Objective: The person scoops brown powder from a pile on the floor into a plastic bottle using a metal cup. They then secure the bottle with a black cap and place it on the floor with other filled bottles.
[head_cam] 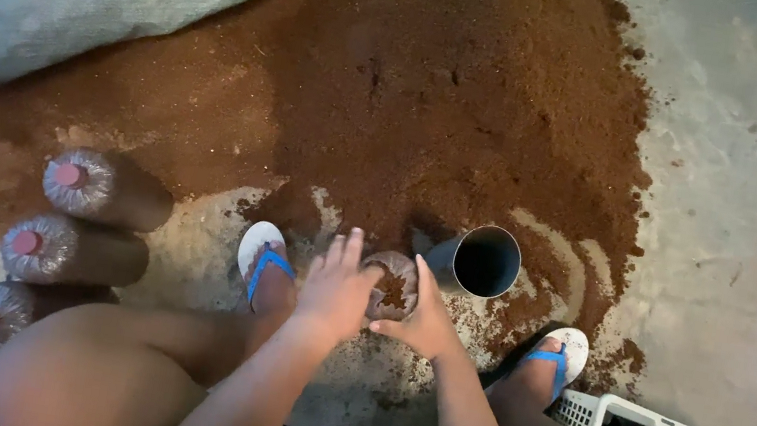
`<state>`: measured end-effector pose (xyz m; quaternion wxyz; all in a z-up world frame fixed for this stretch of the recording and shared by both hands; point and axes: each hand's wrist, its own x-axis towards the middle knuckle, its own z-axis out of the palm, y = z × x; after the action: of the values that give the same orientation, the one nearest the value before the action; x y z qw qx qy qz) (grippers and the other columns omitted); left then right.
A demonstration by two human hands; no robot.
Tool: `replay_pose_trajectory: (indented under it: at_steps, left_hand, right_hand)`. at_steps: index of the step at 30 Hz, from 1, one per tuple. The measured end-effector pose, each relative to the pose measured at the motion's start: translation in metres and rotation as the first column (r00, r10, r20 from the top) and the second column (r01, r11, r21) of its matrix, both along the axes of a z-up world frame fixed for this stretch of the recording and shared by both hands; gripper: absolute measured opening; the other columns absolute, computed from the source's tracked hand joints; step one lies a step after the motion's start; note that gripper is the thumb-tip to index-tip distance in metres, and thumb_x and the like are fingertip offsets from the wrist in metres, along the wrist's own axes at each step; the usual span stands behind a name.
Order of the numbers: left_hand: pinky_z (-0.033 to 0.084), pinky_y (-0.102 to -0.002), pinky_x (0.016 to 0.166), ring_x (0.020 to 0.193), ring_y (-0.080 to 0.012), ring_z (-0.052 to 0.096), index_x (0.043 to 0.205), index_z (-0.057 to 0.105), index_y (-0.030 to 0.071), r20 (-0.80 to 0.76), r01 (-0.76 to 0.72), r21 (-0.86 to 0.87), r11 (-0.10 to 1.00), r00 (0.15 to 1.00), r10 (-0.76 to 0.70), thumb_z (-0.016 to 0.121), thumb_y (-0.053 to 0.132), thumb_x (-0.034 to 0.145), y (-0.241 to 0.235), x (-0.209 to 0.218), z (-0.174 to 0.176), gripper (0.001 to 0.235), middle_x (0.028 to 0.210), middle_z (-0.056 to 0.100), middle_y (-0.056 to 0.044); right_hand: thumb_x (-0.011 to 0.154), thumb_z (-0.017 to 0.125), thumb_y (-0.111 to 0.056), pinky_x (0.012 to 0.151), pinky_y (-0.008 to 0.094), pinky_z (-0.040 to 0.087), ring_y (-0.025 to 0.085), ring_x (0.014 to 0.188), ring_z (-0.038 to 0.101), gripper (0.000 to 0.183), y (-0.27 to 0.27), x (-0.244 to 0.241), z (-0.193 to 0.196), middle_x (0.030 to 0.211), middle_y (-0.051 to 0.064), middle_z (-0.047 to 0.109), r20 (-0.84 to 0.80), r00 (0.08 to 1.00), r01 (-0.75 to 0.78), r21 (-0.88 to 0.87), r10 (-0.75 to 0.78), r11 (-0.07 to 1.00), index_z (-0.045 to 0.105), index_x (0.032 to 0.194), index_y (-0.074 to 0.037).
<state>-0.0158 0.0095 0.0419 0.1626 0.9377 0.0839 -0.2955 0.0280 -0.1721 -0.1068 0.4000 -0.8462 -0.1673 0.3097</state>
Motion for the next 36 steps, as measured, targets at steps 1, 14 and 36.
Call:
replay_pose_trajectory:
  at_steps: [1, 14, 36]
  left_hand:
    - [0.03, -0.054, 0.12, 0.156, -0.0418, 0.016, 0.143, 0.059, 0.022, -0.003, -0.002, 0.001, 1.0, 1.0, 0.002, 0.076, 0.0, 0.085, -0.001, 0.0, -0.002, 0.064, 0.17, 0.009, -0.023]
    - [0.042, -0.052, 0.116, 0.142, -0.0417, 0.038, 0.147, 0.053, 0.019, 0.031, 0.089, -0.171, 0.981, 0.996, -0.085, 0.072, 0.013, 0.095, -0.012, 0.007, -0.04, 0.056, 0.161, 0.025, -0.015]
    - [0.045, -0.043, 0.114, 0.132, -0.0372, 0.052, 0.118, 0.07, 0.003, 0.092, 0.197, -0.098, 0.975, 0.978, -0.188, 0.07, 0.013, 0.095, -0.013, 0.005, -0.05, 0.025, 0.153, 0.038, -0.015]
  right_hand:
    - [0.057, 0.097, -0.049, 0.123, 0.06, 0.03, 0.049, 0.15, 0.029, 0.147, 0.0, 0.001, 0.001, 0.164, 0.028, 0.02, -0.003, 1.0, -0.002, 0.001, 0.002, 1.0, 0.006, 0.166, -0.011]
    - [0.062, 0.094, -0.05, 0.118, 0.059, 0.037, 0.052, 0.144, 0.035, 0.132, 0.011, 0.008, -0.009, 0.159, 0.032, 0.025, 0.195, 0.976, -0.092, -0.038, 0.097, 0.995, 0.02, 0.164, -0.013]
    - [0.063, 0.09, -0.05, 0.118, 0.06, 0.037, 0.052, 0.145, 0.035, 0.128, 0.016, 0.012, 0.017, 0.163, 0.03, 0.02, 0.162, 0.972, -0.15, -0.111, 0.167, 0.982, 0.021, 0.164, -0.014]
